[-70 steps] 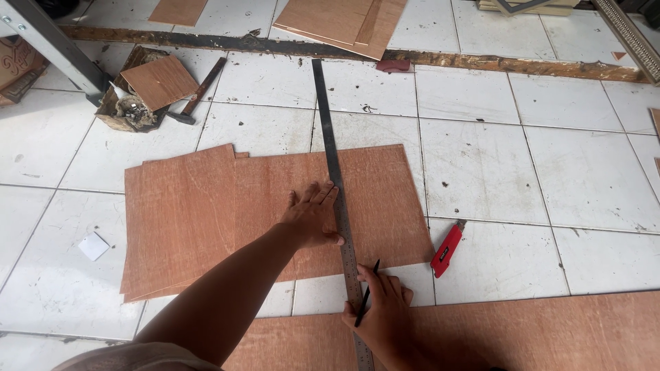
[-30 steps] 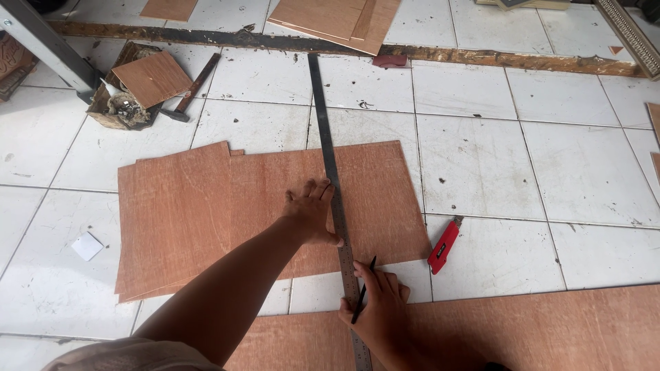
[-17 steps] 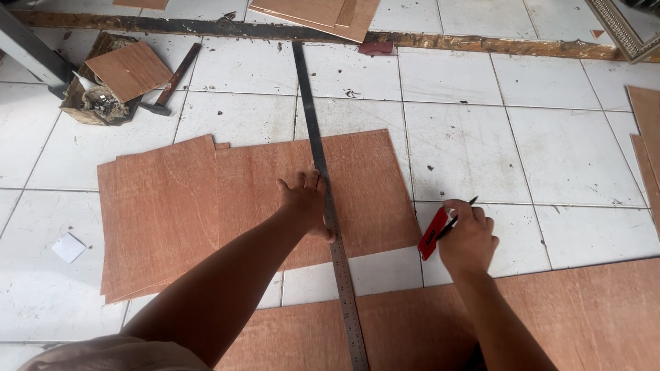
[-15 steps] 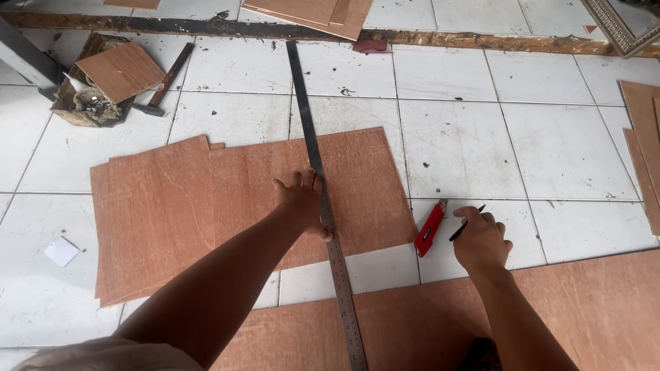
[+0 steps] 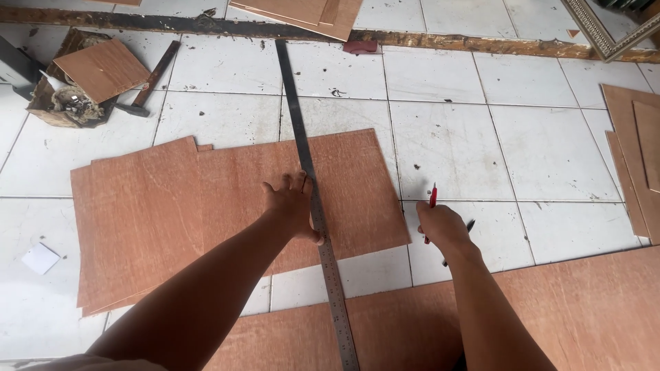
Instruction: Measuring, marking, cutting, and sanding plywood boards on the floor.
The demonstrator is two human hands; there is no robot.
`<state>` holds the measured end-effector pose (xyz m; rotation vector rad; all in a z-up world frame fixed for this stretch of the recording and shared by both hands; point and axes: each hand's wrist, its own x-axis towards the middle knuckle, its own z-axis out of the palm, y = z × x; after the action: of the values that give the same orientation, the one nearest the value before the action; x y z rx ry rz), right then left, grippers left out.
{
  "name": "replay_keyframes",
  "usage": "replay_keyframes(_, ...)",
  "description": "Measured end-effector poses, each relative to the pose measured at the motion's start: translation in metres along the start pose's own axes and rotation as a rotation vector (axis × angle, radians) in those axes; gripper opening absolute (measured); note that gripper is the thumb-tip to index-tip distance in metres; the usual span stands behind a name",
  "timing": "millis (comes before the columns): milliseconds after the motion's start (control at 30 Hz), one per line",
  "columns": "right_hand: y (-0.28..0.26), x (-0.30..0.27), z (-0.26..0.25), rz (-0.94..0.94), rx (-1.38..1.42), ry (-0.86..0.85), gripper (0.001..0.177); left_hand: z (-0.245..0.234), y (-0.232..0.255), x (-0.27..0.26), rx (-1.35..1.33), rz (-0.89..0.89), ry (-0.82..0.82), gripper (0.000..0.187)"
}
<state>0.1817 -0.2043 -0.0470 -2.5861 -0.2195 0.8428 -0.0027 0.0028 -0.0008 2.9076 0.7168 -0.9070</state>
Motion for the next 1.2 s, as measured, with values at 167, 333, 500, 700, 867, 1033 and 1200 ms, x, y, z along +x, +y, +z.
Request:
replay_keyframes(167,-0.104,-0.050,0.017,-0.049,0.488,-0.159,0.041,-0.006,-0.002,-0.011,-0.037,0.003,-0.039,0.115)
replay_keyframes(333,-0.159,-0.031,0.060,-0.129,0.544,-0.264,0.039,-0.013,-0.004,-0.014,-0.056,0.032,-0.062,0.115)
replay_keyframes(500,-0.179,0.024,0.105,-0.277,0.225,-0.210,0.037,-0.013,-0.004,-0.012,-0.065,0.044,-0.083,0.116)
replay_keyframes(700,-0.203,-0.010,0.099,-0.377,-0.239,-0.100,0.047,-0.009,-0.008,-0.012,-0.121,0.053,-0.046,0.116)
replay_keyframes(867,-0.222,-0.068,0.068,-0.261,-0.373,-0.220,0.051,-0.009,-0.011,-0.016,-0.146,0.038,-0.038,0.113)
replay_keyframes(1033,-0.185,-0.087,0.066,-0.284,-0.248,-0.234,0.047,-0.007,-0.012,-0.017,-0.142,0.036,-0.024,0.114)
replay_keyframes(1200,-0.129,-0.085,0.090,-0.345,-0.286,-0.278,0.046,0.004,-0.011,-0.008,-0.074,0.005,0.001,0.112)
